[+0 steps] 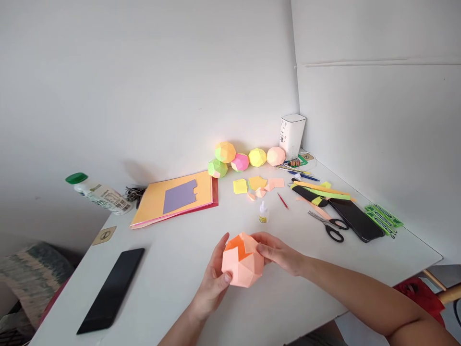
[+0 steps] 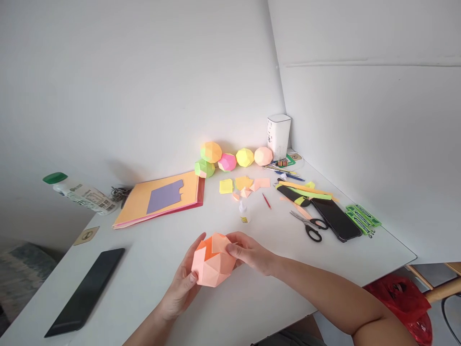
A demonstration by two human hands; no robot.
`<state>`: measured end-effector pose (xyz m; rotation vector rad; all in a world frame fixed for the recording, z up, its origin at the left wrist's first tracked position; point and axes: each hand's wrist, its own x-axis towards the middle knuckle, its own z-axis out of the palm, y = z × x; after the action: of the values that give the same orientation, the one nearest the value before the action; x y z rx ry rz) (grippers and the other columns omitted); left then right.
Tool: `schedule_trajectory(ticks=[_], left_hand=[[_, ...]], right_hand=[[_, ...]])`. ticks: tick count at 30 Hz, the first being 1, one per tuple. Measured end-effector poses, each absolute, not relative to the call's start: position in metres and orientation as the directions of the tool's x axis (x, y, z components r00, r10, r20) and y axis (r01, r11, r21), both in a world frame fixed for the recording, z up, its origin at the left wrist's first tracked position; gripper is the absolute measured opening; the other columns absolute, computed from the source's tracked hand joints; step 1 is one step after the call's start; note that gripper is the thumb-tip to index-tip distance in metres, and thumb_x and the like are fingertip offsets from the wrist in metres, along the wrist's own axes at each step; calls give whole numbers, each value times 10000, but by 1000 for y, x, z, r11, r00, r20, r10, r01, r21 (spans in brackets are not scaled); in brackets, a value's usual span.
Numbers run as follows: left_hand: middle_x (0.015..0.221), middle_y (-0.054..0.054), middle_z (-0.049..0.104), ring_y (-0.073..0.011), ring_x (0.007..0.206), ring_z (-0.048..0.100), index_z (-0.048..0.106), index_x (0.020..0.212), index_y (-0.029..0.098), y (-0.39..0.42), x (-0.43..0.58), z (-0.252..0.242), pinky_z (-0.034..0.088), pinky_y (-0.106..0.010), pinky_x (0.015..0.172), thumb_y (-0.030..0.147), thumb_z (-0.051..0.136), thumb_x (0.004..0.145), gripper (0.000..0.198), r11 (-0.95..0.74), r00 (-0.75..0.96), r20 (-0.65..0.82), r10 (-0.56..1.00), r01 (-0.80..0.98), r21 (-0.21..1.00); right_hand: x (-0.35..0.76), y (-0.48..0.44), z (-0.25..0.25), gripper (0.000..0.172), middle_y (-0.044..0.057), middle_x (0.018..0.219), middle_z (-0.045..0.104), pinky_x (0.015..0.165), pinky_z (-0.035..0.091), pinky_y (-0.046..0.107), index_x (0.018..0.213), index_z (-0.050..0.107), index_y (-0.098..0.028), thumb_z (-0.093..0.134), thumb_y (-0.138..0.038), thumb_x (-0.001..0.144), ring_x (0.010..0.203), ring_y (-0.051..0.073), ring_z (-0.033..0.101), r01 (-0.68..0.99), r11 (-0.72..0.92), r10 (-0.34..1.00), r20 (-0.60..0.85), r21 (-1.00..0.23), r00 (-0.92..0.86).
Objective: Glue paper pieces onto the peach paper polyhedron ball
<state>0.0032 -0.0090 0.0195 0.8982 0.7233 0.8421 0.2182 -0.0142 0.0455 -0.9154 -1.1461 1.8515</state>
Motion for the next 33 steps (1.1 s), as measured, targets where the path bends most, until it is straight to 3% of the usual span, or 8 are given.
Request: schedule_trajectory(ticks=[5, 8, 13, 17, 21, 27, 33], left_hand=[[1515, -133, 413, -370, 1337, 447, 329, 1474, 311, -7, 6, 19, 414, -528, 1051, 652, 611, 807, 801, 381, 377, -256, 890, -305, 873], [1537, -133, 382, -362, 1354, 434, 307, 1484, 301, -7, 8, 16, 437, -517, 1043, 707, 493, 843, 781, 372, 321, -280, 905, -278, 886], [1586, -104, 284, -386, 1408, 345, 358, 1455, 315, -9, 5, 10, 411, -516, 1077, 755, 557, 762, 845, 221, 295, -159, 942, -191, 956], [1554, -113, 345, -372, 1372, 407, 335, 1458, 316, -9, 4, 13, 405, -520, 1075, 684, 610, 781, 819, 291, 330, -224, 917, -169, 942], [1490, -132, 443, -383, 1298, 489, 353, 1452, 301, -7, 4, 21, 449, -516, 1013, 664, 649, 759, 837, 341, 345, -265, 900, -180, 923], [1373, -144, 564, -383, 1257, 524, 416, 1418, 278, -4, 1, 20, 428, -548, 991, 728, 519, 804, 768, 543, 538, -317, 781, -335, 770], [1267, -148, 627, -379, 1186, 576, 467, 1394, 260, 2, -4, 11, 441, -507, 934, 805, 456, 763, 834, 689, 666, -331, 668, -386, 613]], right_hand=[[217, -17, 36, 563, 130, 1327, 505, 854, 534, 402, 1194, 493, -201, 681, -564, 806, 1128, 252, 588, -242, -262, 910, -156, -934, -384], [217, -20, 27, 574, 130, 1350, 481, 835, 536, 392, 1236, 468, -215, 685, -540, 816, 1136, 249, 568, -173, -237, 915, -159, -956, -370], [215, -25, 25, 563, 110, 1314, 508, 841, 537, 400, 1235, 469, -219, 667, -550, 825, 1111, 245, 569, -51, -189, 918, -158, -981, -364], [215, -26, 33, 552, 112, 1291, 512, 861, 521, 420, 1238, 447, -220, 641, -550, 839, 1093, 241, 572, 76, -144, 916, -162, -987, -367], [217, -26, 36, 594, 125, 1333, 461, 976, 464, 455, 1285, 411, -223, 657, -507, 826, 1236, 269, 466, 137, 19, 934, -32, -990, -356], [218, -25, 34, 694, 117, 1365, 412, 1001, 445, 426, 1346, 387, -243, 716, -476, 781, 1273, 266, 437, 43, 157, 890, 123, -987, -439], [217, -25, 35, 614, 133, 1371, 438, 905, 461, 385, 1330, 441, -264, 660, -531, 822, 1250, 268, 450, -20, 314, 864, 295, -949, -408]])
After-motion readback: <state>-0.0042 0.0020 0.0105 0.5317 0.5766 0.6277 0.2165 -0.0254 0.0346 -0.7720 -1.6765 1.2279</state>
